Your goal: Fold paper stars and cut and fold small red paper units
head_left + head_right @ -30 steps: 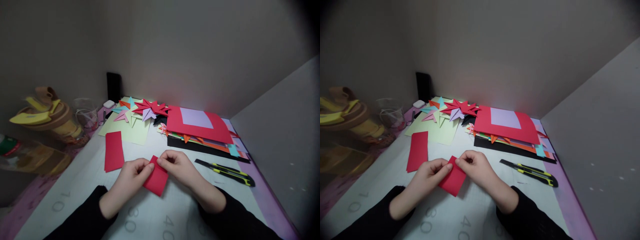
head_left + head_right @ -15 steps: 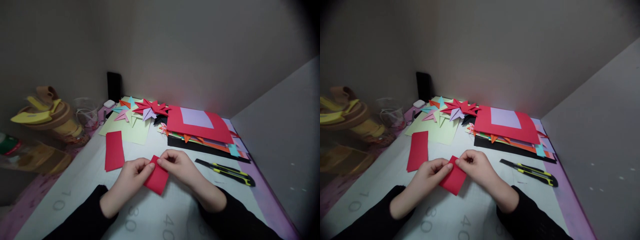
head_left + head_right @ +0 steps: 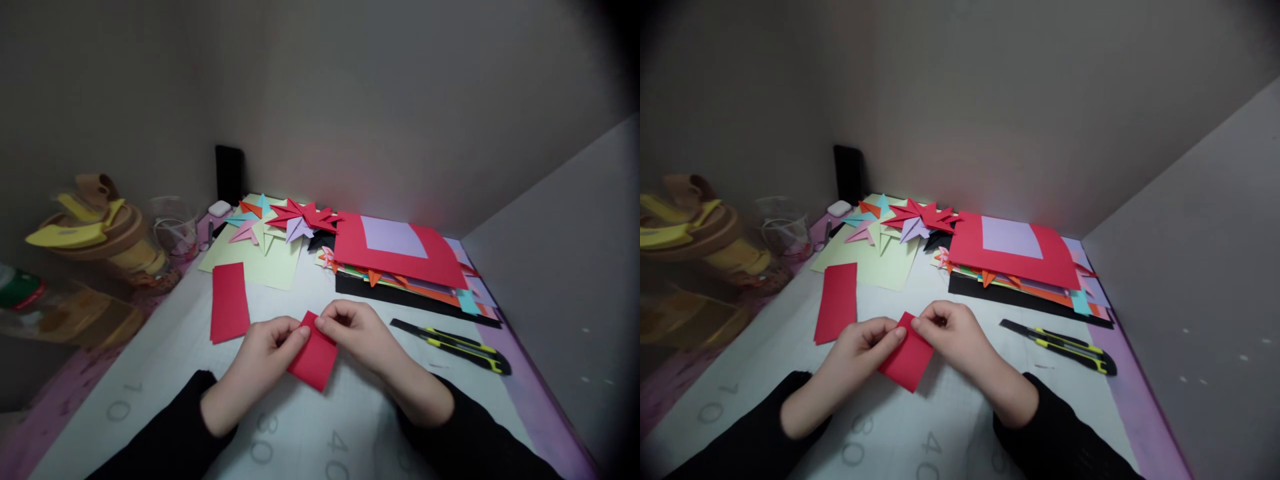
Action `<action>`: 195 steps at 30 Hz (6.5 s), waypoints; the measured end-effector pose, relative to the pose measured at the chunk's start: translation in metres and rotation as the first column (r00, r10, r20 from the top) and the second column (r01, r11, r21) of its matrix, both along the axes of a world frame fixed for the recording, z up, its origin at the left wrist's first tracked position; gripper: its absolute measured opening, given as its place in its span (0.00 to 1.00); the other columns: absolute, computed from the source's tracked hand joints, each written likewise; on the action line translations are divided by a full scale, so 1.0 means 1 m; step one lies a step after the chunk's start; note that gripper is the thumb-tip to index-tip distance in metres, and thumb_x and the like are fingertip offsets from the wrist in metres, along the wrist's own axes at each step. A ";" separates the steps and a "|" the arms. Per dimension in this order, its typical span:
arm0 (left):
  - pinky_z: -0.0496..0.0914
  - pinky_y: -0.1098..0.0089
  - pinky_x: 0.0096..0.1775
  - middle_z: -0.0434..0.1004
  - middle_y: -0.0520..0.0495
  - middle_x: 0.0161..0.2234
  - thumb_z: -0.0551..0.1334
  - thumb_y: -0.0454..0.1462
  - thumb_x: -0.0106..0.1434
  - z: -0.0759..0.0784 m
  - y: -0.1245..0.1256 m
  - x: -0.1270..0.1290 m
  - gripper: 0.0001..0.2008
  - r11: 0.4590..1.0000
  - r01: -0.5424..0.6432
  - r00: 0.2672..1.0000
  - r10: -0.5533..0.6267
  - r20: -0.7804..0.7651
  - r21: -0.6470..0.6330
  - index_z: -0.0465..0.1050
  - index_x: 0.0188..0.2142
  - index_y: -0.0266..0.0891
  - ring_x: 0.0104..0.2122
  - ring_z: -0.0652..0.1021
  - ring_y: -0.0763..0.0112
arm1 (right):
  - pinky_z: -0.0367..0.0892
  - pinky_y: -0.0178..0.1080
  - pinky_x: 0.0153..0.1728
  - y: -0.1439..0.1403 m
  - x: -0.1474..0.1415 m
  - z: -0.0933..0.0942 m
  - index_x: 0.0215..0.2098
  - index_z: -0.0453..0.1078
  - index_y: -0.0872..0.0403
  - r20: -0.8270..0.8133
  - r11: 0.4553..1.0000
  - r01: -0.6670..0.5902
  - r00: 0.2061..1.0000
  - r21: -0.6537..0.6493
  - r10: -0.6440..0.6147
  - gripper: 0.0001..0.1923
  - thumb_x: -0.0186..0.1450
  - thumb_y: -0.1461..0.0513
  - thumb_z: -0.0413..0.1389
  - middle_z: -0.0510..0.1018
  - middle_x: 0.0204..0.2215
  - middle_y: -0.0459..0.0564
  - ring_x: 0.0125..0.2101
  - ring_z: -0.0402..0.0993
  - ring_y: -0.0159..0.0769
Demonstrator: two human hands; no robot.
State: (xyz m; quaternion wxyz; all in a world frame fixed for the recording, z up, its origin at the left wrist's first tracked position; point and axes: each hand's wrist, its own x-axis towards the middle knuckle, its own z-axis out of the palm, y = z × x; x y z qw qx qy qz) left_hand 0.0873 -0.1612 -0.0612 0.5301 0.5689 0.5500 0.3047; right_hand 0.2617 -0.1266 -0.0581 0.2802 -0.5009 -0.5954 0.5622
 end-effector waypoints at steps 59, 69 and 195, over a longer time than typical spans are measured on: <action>0.58 0.75 0.24 0.69 0.52 0.19 0.57 0.44 0.60 0.001 -0.001 -0.001 0.15 0.995 -0.034 0.998 0.039 -0.052 0.096 0.73 0.24 0.37 0.22 0.66 0.74 | 0.59 0.33 0.26 -0.001 0.000 0.004 0.21 0.67 0.54 0.100 0.992 0.010 0.995 0.124 -0.023 0.10 0.57 0.59 0.56 0.71 0.21 0.45 0.24 0.65 0.31; 0.58 0.75 0.25 0.65 0.53 0.20 0.58 0.47 0.60 -0.002 0.003 -0.007 0.17 0.957 -0.248 0.963 0.260 -0.064 0.149 0.70 0.23 0.36 0.23 0.65 0.74 | 0.63 0.42 0.44 0.024 0.009 -0.028 0.50 0.64 0.54 0.013 0.854 0.382 0.911 0.353 -0.413 0.24 0.59 0.52 0.56 0.68 0.49 0.57 0.50 0.63 0.43; 0.67 0.72 0.29 0.75 0.50 0.23 0.60 0.41 0.57 0.003 0.011 -0.010 0.11 0.982 -0.042 0.990 0.066 -0.127 0.187 0.74 0.24 0.38 0.26 0.73 0.70 | 0.59 0.33 0.26 -0.008 -0.012 -0.023 0.21 0.64 0.54 -0.045 0.881 0.072 0.997 0.468 -0.057 0.10 0.60 0.67 0.53 0.67 0.22 0.44 0.25 0.65 0.30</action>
